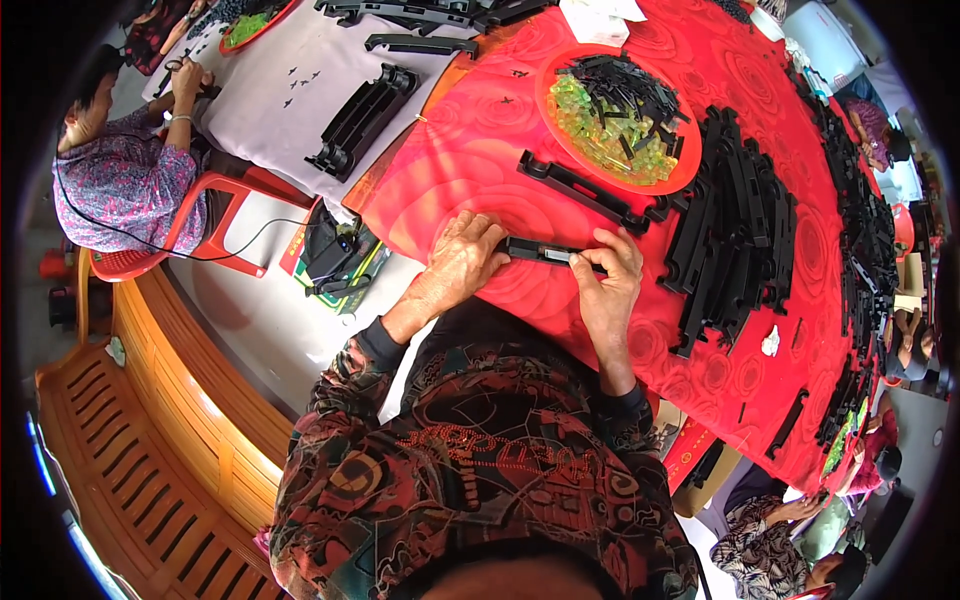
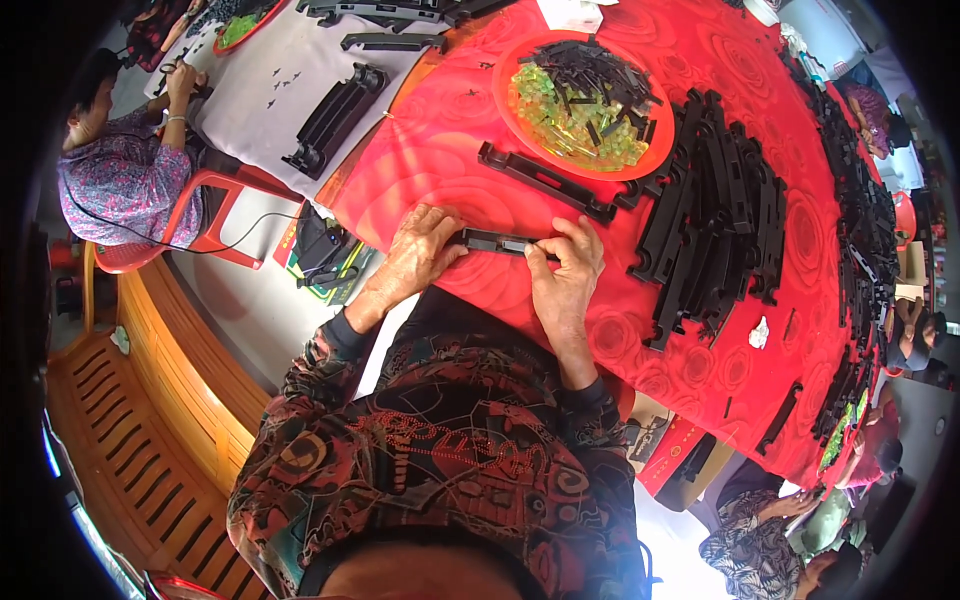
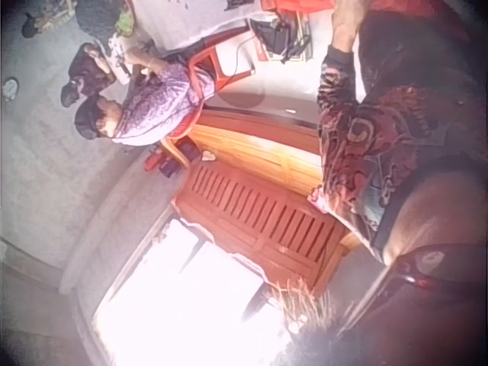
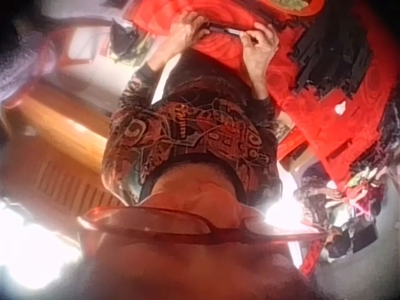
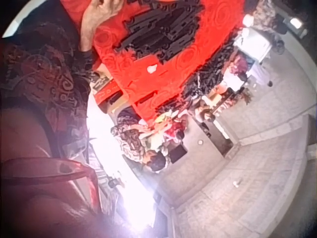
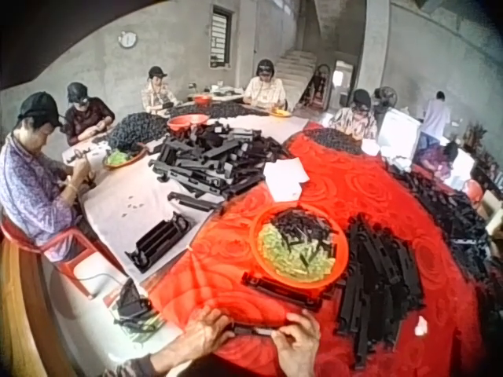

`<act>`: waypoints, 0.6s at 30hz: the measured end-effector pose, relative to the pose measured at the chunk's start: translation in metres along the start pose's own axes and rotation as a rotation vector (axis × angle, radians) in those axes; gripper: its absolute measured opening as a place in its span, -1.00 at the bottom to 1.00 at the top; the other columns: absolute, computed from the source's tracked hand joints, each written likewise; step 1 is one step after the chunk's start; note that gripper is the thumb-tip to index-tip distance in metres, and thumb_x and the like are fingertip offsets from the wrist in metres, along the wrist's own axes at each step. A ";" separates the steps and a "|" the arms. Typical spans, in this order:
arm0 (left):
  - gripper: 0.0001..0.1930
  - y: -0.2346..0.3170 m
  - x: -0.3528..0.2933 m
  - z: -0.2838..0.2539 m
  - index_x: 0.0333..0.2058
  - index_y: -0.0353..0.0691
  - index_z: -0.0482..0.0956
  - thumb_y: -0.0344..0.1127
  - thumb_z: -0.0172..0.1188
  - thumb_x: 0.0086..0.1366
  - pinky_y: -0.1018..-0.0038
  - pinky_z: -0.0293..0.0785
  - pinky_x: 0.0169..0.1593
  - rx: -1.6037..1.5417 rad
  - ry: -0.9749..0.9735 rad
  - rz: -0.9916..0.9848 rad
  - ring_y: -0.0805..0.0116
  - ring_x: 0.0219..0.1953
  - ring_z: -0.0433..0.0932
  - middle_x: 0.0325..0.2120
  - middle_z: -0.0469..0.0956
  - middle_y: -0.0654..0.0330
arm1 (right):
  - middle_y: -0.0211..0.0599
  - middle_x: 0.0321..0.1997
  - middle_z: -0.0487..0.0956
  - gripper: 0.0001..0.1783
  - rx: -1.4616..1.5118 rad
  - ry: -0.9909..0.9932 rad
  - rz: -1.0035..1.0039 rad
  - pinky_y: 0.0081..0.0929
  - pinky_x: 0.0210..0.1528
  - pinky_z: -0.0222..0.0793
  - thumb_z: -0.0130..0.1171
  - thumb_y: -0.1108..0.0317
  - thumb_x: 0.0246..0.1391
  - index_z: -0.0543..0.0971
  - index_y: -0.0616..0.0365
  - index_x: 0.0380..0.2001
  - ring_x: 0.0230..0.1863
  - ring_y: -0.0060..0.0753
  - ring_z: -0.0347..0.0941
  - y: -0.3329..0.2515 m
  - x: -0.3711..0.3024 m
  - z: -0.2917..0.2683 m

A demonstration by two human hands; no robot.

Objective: The person assembles level components by inserting bubble vials into black plastic frames and pressing them into place using a metal rod.

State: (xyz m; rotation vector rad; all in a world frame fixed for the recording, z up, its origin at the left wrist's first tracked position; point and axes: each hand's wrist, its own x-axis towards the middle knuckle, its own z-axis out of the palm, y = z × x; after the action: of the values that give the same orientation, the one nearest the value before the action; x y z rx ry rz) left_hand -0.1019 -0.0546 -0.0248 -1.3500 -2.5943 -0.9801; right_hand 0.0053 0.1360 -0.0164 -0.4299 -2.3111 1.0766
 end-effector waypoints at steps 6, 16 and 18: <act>-0.66 0.002 0.002 -0.008 -0.25 -0.32 0.45 -0.35 0.31 -0.01 0.20 0.34 -0.07 -0.094 -0.090 -0.055 -0.02 -0.16 0.40 -0.24 0.44 0.00 | -0.41 -0.08 0.54 -0.90 -0.142 -0.020 -0.005 -0.13 0.24 -0.05 0.32 0.39 -0.21 0.57 0.08 -0.57 0.21 -0.14 0.21 0.005 0.000 0.007; -0.67 0.004 0.003 -0.012 -0.27 -0.30 0.44 -0.40 0.30 -0.04 0.18 0.36 -0.12 -0.188 -0.159 -0.099 -0.03 -0.18 0.41 -0.33 0.44 0.01 | -0.41 -0.23 0.59 -0.90 -0.102 -0.050 -0.005 -0.18 0.15 0.09 0.32 0.41 -0.21 0.59 0.13 -0.57 0.08 -0.19 0.32 0.008 0.006 0.007; -0.68 0.002 0.003 -0.009 -0.28 -0.30 0.45 -0.40 0.31 -0.05 0.19 0.36 -0.14 -0.205 -0.139 -0.097 -0.02 -0.20 0.42 -0.35 0.44 0.02 | -0.35 -0.25 0.60 -0.91 -0.117 -0.042 -0.017 -0.23 0.13 0.19 0.32 0.45 -0.21 0.59 0.16 -0.57 0.04 -0.19 0.35 0.008 0.006 0.008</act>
State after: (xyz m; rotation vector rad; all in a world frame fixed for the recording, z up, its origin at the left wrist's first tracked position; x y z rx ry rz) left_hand -0.1045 -0.0565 -0.0152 -1.3941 -2.7479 -1.2408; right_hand -0.0039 0.1394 -0.0251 -0.4349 -2.4186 0.9542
